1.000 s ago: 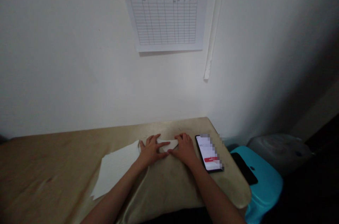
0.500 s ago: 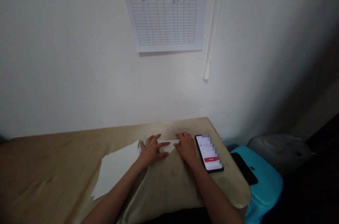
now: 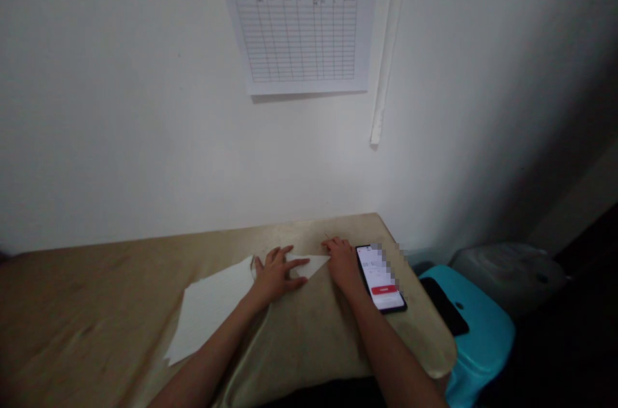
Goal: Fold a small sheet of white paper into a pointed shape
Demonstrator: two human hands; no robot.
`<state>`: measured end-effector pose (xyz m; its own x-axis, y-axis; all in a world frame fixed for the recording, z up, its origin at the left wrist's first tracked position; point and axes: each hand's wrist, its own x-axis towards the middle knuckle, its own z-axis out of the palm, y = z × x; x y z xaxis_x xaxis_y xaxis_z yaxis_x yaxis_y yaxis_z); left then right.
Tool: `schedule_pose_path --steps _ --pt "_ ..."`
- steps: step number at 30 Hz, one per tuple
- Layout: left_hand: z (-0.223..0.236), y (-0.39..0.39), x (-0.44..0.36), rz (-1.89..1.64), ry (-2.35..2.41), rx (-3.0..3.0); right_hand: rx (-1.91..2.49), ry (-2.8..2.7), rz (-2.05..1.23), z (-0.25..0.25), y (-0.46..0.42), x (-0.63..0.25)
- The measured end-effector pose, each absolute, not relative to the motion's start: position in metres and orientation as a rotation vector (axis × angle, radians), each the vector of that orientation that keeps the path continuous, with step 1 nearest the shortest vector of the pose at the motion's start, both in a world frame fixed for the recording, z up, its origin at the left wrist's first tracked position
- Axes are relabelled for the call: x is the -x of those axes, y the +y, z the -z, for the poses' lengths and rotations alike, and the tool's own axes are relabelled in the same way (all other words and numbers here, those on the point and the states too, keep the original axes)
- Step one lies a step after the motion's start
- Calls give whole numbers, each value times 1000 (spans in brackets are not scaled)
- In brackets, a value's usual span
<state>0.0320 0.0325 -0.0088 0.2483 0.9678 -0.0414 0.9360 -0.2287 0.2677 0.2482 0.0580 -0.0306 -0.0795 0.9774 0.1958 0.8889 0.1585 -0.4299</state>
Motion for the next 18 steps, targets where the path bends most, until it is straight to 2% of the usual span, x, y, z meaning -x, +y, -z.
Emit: schedule_pose_path --steps 18 --pt "21 28 -33 -284 1776 -2358 1648 -2030 -261 31 51 -250"
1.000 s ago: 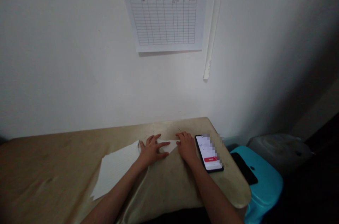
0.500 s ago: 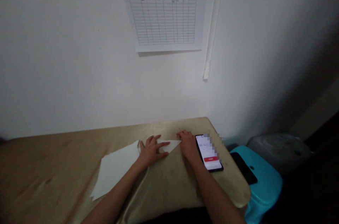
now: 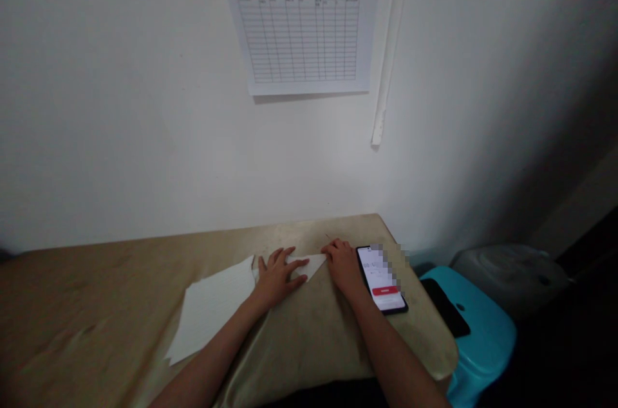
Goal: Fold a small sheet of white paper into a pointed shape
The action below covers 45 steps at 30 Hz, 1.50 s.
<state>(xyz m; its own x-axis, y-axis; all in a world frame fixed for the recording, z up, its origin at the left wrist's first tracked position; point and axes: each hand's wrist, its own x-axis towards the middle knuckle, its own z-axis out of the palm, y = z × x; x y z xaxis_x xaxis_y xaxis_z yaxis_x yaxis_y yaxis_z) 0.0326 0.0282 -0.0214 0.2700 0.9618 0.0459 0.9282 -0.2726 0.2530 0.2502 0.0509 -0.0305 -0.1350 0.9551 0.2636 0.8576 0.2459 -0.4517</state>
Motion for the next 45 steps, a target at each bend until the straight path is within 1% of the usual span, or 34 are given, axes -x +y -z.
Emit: schedule_pose_path --steps 16,37,45 --pt "20 32 -31 -276 1802 -2332 1646 -2020 -431 25 48 -253" --pt "18 32 -32 -275 1798 -2323 1675 -2068 -315 27 31 -238" --pt "18 31 -31 -269 1796 -2322 1647 -2096 -345 26 30 -242"
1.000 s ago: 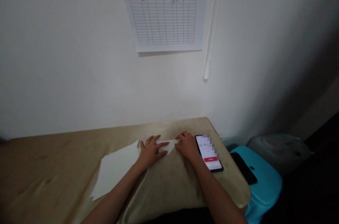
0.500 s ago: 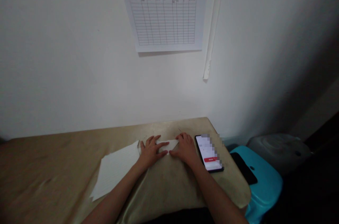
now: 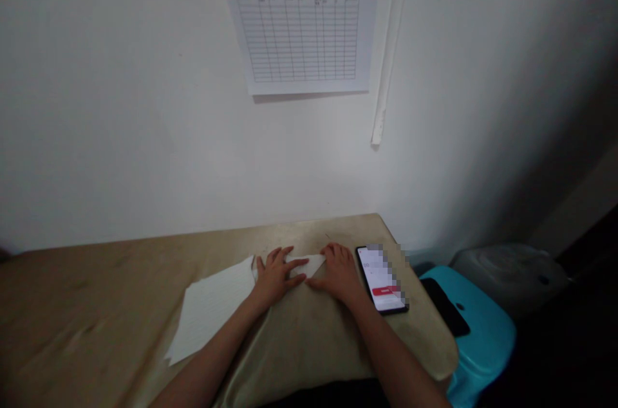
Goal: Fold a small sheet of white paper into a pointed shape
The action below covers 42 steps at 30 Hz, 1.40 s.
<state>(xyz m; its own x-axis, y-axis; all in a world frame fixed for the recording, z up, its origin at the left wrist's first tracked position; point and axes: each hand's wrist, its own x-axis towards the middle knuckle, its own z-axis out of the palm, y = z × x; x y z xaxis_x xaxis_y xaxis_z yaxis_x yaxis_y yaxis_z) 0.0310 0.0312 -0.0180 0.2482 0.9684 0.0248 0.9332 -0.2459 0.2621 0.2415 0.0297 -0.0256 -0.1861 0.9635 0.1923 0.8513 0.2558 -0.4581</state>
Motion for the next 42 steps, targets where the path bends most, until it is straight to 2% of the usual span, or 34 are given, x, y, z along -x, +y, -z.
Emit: schedule_pose_path --steps 27,42 --pt "14 29 -33 -231 1798 -2298 1678 -2132 -240 22 38 -248" --pt "17 32 -32 -285 1795 -2289 1748 -2030 -300 23 57 -254"
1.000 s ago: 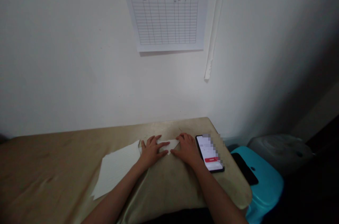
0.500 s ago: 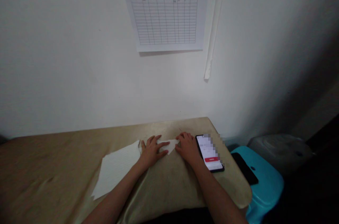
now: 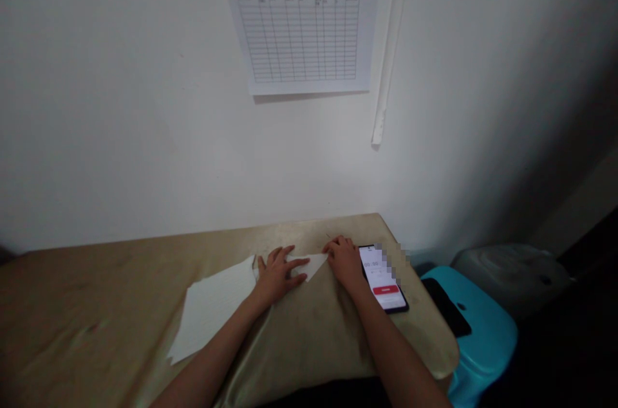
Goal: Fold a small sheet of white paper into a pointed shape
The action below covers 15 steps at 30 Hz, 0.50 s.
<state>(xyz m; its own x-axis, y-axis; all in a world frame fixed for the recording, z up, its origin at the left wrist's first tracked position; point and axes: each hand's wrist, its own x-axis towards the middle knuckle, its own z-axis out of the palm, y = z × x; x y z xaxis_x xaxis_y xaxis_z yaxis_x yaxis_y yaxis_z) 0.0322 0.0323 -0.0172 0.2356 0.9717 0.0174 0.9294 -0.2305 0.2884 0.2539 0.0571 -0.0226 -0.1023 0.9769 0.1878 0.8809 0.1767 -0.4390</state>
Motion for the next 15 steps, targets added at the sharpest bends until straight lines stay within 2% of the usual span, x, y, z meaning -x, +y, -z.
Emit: schedule_pose_path --steps 15 --pt "14 32 -33 -231 1789 -2277 1719 -2039 -261 25 54 -256"
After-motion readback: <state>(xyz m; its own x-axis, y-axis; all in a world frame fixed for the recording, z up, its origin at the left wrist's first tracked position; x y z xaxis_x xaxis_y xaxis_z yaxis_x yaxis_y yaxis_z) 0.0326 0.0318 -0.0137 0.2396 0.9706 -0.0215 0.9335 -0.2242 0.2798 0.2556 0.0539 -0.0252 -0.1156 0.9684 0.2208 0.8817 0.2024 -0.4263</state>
